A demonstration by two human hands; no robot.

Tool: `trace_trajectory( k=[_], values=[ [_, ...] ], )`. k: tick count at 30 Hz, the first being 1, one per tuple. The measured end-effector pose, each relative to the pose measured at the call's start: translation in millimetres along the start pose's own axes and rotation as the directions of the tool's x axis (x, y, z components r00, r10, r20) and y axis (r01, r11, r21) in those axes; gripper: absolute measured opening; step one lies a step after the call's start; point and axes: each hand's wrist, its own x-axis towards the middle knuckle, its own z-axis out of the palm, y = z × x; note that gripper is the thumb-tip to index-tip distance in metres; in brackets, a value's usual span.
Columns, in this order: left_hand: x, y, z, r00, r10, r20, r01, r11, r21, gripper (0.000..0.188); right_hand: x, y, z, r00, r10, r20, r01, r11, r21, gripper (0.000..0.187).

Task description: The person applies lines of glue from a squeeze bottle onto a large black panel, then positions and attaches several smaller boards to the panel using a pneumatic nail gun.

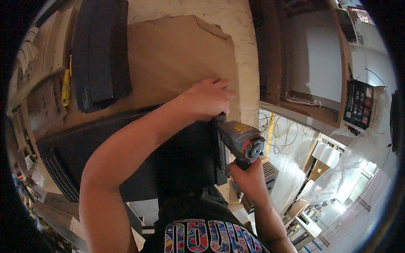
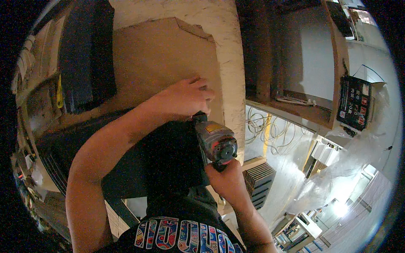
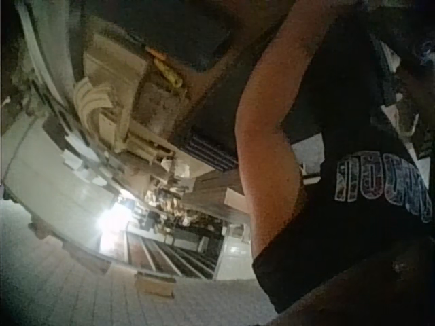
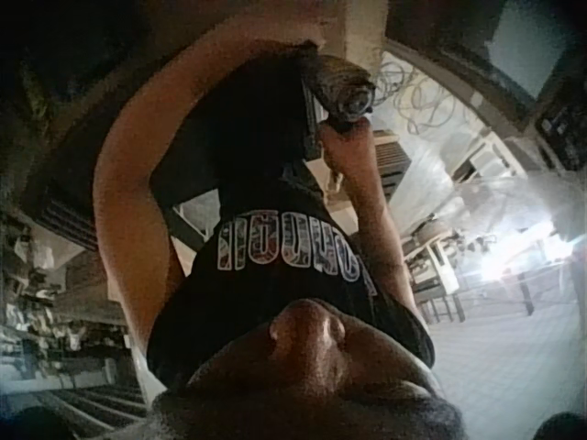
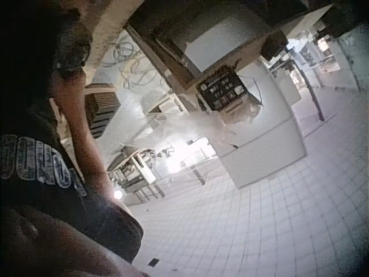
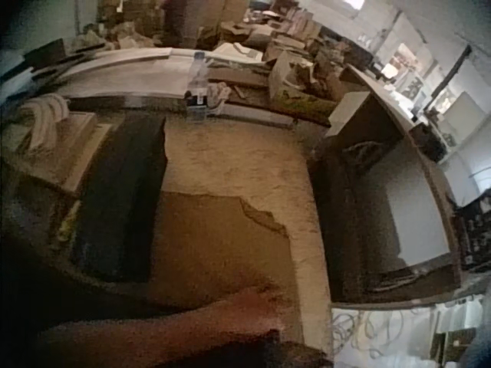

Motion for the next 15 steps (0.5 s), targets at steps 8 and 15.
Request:
trace_trajectory(
  k=[8, 15],
  values=[
    [1.0, -0.9, -1.2, 1.000, 0.002, 0.027, -0.002, 1.000, -0.027, 0.028, 0.5, 15.2, -9.1, 0.997, 0.058, -0.051, -0.054, 0.995, 0.078, 0.013],
    [0.0, 0.7, -4.1, 0.999, -0.010, 0.053, 0.011, 0.999, -0.034, 0.032, 6.9, 24.8, -10.4, 0.998, 0.007, -0.062, -0.002, 0.997, 0.080, 0.012]
  ],
)
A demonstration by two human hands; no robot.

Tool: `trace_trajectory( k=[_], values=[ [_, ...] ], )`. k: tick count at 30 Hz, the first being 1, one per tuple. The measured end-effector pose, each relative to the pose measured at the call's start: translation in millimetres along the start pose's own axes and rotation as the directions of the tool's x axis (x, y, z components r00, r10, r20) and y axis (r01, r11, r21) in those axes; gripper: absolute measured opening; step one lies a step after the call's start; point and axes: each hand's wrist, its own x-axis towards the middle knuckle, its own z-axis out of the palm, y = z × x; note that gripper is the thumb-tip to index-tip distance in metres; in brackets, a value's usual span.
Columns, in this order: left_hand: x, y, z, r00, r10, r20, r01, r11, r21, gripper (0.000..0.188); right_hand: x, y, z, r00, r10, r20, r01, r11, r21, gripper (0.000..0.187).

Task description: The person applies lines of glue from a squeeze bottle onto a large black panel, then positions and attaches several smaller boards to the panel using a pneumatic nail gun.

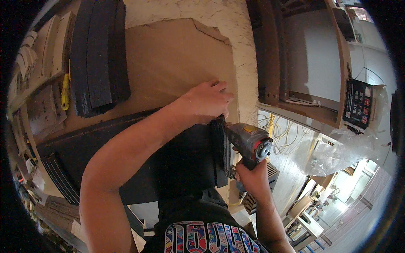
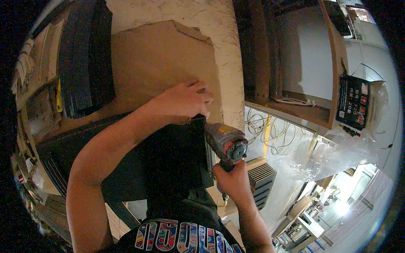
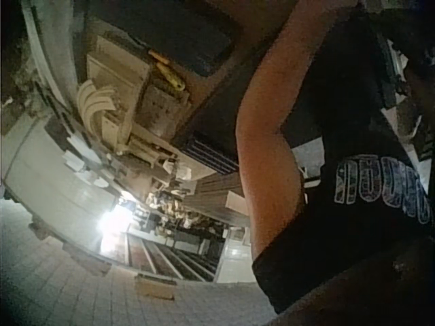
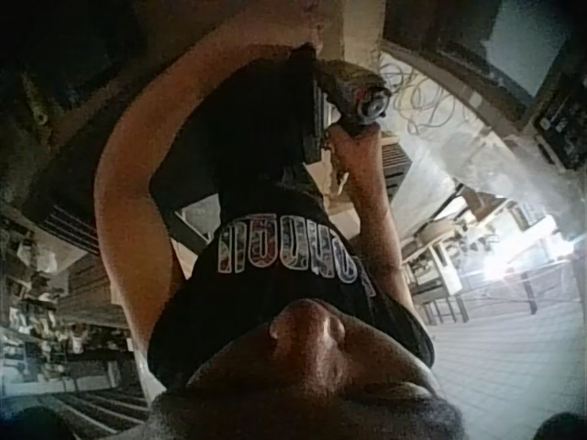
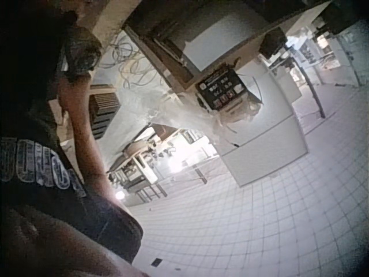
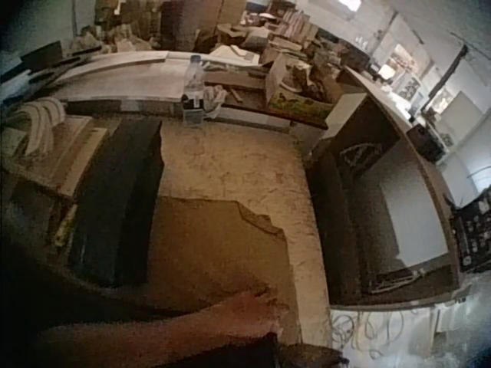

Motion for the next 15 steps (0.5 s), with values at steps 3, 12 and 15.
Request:
trace_trajectory(
  k=[3, 12, 15],
  values=[
    [0.8, -2.8, 2.7, 1.000, 0.022, -0.003, -0.022, 0.999, 0.028, 0.034, 0.2, -4.2, -1.3, 1.000, 0.000, -0.003, 0.000, 1.000, -0.021, 0.012],
    [1.2, -1.1, -0.8, 0.999, -0.026, 0.030, 0.025, 0.999, 0.040, 0.058, 2.7, -11.7, -5.1, 1.000, 0.028, 0.005, -0.028, 0.997, -0.078, 0.018],
    [-1.2, -5.7, 15.6, 0.992, -0.058, -0.114, 0.059, 0.998, 0.005, 0.095, 2.6, -13.5, -6.5, 0.999, 0.039, -0.008, -0.039, 0.991, -0.128, 0.022]
  ],
)
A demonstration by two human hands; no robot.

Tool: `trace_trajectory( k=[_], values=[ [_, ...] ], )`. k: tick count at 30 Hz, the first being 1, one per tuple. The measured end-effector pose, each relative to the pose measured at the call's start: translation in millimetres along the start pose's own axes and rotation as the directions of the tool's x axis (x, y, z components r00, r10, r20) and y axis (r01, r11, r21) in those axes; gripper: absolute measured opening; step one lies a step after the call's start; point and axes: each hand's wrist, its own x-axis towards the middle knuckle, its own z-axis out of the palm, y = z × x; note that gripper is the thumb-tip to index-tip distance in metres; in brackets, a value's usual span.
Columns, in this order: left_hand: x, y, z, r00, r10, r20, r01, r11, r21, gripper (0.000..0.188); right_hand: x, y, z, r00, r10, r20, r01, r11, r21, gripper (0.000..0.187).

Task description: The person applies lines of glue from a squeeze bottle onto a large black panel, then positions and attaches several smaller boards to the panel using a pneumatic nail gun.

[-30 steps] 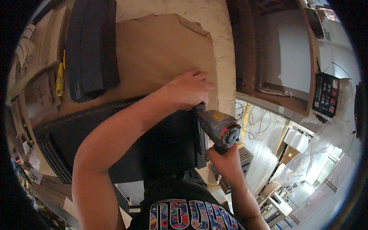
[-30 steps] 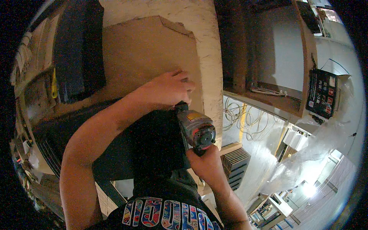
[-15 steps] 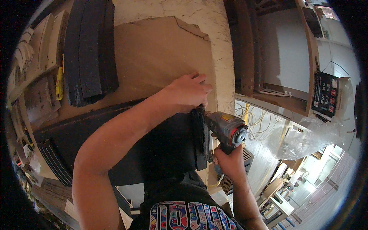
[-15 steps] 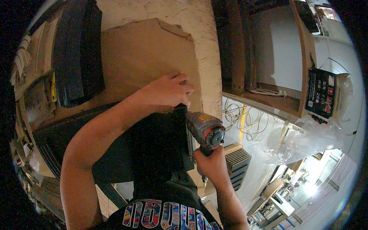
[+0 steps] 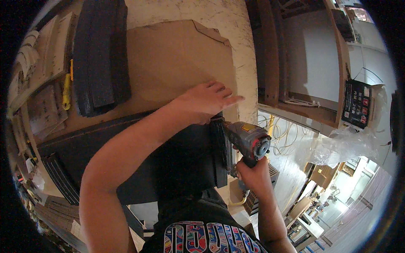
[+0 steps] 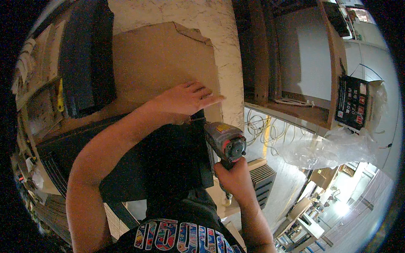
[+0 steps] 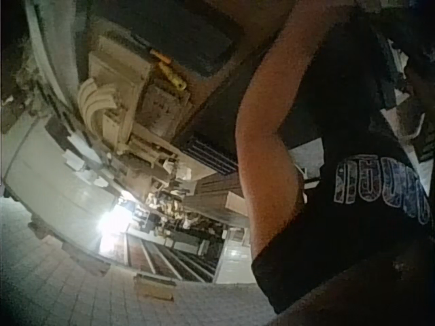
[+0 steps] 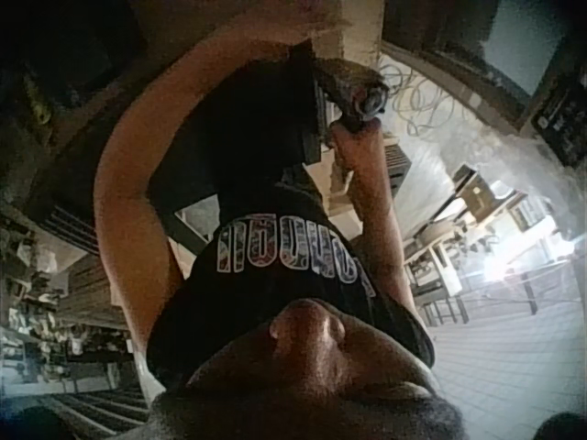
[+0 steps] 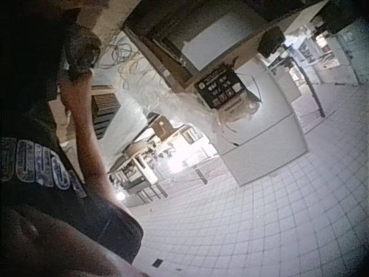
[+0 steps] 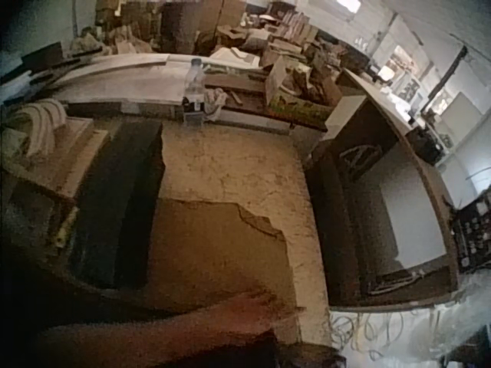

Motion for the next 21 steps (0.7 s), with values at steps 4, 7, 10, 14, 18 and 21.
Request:
trace_trajectory(
  k=[4, 7, 10, 14, 18, 21],
  values=[
    [-8.9, 12.7, -8.9, 0.992, -0.112, -0.065, 0.115, 0.992, 0.043, 0.124, 1.8, -2.4, -2.6, 0.998, 0.045, 0.032, -0.042, 0.996, -0.076, 0.028],
    [-19.6, 20.4, -11.4, 0.977, -0.195, -0.088, 0.196, 0.981, -0.008, 0.125, 4.2, 8.5, 1.2, 0.995, 0.102, 0.006, -0.102, 0.994, -0.035, 0.029],
    [-33.1, 33.7, -13.1, 0.939, -0.322, -0.120, 0.317, 0.946, -0.059, 0.120, 11.1, 13.5, 1.1, 0.994, -0.109, 0.003, 0.109, 0.992, 0.063, 0.030],
    [-48.1, 52.4, 11.7, 0.850, -0.468, -0.242, 0.433, 0.882, -0.184, 0.104, 9.9, 25.6, 3.3, 0.987, -0.147, -0.063, 0.146, 0.989, -0.021, 0.011],
    [-66.3, 67.6, 48.1, 0.812, -0.434, -0.390, 0.339, 0.895, -0.289, 0.078, -22.3, 48.8, 4.5, 1.000, -0.011, 0.016, 0.009, 0.986, 0.169, 0.011],
    [-65.8, 87.3, 59.6, 0.754, -0.442, -0.486, 0.367, 0.897, -0.248, 0.068, -52.3, 98.4, 11.2, 0.999, 0.023, -0.030, -0.019, 0.990, 0.140, 0.015]
  ],
)
